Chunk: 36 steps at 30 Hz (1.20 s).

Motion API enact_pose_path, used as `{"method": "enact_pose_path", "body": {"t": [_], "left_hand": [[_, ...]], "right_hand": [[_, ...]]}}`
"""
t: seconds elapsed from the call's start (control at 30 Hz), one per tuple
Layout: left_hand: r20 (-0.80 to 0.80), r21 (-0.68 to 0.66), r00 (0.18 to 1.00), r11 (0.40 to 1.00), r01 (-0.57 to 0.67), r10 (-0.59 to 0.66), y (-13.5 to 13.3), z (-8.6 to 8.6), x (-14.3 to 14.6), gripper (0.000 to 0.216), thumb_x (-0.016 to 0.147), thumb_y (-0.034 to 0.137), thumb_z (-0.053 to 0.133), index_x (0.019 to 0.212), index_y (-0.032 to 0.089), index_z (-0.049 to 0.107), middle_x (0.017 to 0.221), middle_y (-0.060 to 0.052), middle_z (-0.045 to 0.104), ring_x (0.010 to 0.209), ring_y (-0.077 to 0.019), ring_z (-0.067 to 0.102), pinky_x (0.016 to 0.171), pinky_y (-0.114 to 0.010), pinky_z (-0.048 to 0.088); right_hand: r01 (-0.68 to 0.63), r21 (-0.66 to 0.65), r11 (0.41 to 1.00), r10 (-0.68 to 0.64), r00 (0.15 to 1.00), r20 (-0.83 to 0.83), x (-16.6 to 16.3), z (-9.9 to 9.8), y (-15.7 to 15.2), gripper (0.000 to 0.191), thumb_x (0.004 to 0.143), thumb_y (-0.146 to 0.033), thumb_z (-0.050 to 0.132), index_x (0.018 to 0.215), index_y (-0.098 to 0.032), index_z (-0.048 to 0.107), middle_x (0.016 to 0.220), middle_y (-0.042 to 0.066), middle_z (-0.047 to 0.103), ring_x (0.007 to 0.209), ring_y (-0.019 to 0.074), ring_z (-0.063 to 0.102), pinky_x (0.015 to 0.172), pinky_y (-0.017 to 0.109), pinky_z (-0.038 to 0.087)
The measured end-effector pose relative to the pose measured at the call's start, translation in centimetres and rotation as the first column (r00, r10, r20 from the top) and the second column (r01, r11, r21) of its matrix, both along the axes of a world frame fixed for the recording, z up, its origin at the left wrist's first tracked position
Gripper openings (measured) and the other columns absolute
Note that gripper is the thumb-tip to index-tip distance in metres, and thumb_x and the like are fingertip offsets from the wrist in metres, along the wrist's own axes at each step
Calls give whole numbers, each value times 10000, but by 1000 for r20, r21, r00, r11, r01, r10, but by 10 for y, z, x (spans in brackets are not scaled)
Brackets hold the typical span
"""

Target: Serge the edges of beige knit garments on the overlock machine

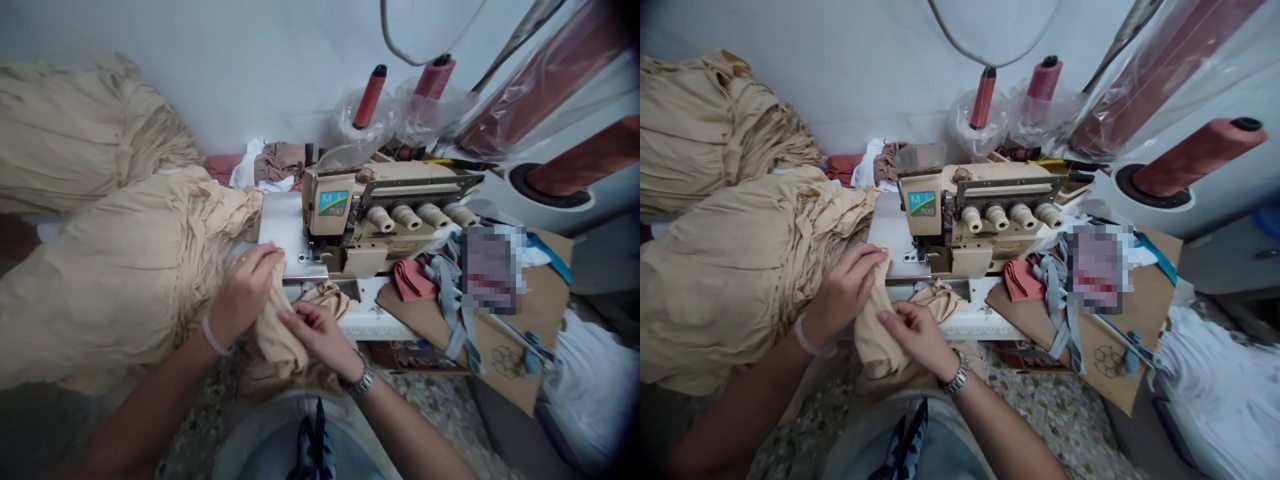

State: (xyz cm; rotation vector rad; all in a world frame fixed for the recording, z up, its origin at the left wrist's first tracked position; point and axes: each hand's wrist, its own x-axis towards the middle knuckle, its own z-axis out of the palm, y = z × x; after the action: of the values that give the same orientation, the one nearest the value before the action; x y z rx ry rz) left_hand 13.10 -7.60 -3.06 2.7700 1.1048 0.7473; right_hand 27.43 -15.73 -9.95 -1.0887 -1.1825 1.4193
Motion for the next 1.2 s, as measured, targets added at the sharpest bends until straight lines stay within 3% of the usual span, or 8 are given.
{"method": "enact_pose_path", "body": {"t": [0.1, 0.2, 0.37, 0.57, 0.7, 0.87, 1.07, 1.2], "left_hand": [[42, -14, 992, 993, 120, -120, 8, -4, 2, 339, 948, 60, 381, 1110, 165, 659, 1166, -90, 712, 1155, -214, 641, 1034, -418, 500], [97, -41, 991, 994, 97, -93, 7, -7, 5, 323, 970, 117, 412, 1220, 145, 615, 1282, -123, 661, 1240, -216, 605, 1078, -404, 491], [84, 8, 996, 1000, -2, 2, -1, -7, 11, 262, 998, 215, 460, 1154, 141, 657, 1228, -131, 677, 1223, -250, 605, 1088, -451, 472], [38, -30, 984, 985, 173, -171, -6, -11, 26, 386, 976, 122, 397, 1329, 140, 551, 1415, -150, 585, 1329, -240, 531, 1117, -451, 442], [12, -57, 991, 989, 137, -137, -3, -8, 35, 337, 971, 161, 414, 1266, 129, 574, 1384, -160, 600, 1303, -273, 526, 1088, -482, 435], [-113, -35, 993, 999, 24, -28, -3, 1, 36, 348, 962, 227, 463, 1283, 149, 570, 1345, -134, 624, 1163, -321, 566, 932, -496, 458], [-73, -89, 993, 992, 86, -92, 2, -3, 35, 252, 971, 217, 437, 1198, 139, 511, 1314, -159, 634, 1276, -279, 535, 1047, -479, 368], [-92, -8, 990, 994, 109, -109, 21, -10, 35, 182, 979, 240, 416, 1106, 142, 502, 1155, -163, 676, 1165, -281, 613, 1016, -486, 387]], "right_hand": [[140, 59, 988, -146, 980, 132, 21, 4, -11, 297, 861, -474, 689, 842, -184, 747, 789, 35, 699, 736, 175, 587, 677, 275, 448], [197, 10, 980, -196, 968, 157, 40, 11, -18, 252, 798, -451, 761, 803, -199, 752, 799, 45, 718, 749, 192, 598, 684, 288, 455], [178, -165, 970, -176, 984, 25, 63, 18, -21, 307, 781, -485, 761, 748, -180, 736, 715, 26, 650, 647, 146, 517, 566, 243, 395], [125, -340, 932, -199, 961, -192, 79, 17, -20, 357, 708, -473, 800, 660, -176, 607, 570, -44, 474, 517, 84, 365, 478, 204, 269], [175, -310, 935, -223, 966, -129, 78, 13, -24, 363, 745, -495, 800, 724, -174, 632, 608, -44, 501, 532, 77, 381, 487, 197, 269], [89, -336, 938, -166, 964, -210, 82, 6, -27, 340, 735, -466, 825, 719, -156, 688, 646, -18, 576, 578, 92, 471, 543, 209, 351], [115, -404, 907, -261, 908, -327, 87, 4, -23, 391, 651, -466, 884, 686, -150, 657, 613, -36, 561, 544, 72, 446, 513, 187, 329], [120, -390, 913, -265, 902, -341, 83, 4, -20, 380, 662, -451, 882, 671, -153, 648, 608, -39, 563, 543, 70, 442, 516, 185, 335]]}}
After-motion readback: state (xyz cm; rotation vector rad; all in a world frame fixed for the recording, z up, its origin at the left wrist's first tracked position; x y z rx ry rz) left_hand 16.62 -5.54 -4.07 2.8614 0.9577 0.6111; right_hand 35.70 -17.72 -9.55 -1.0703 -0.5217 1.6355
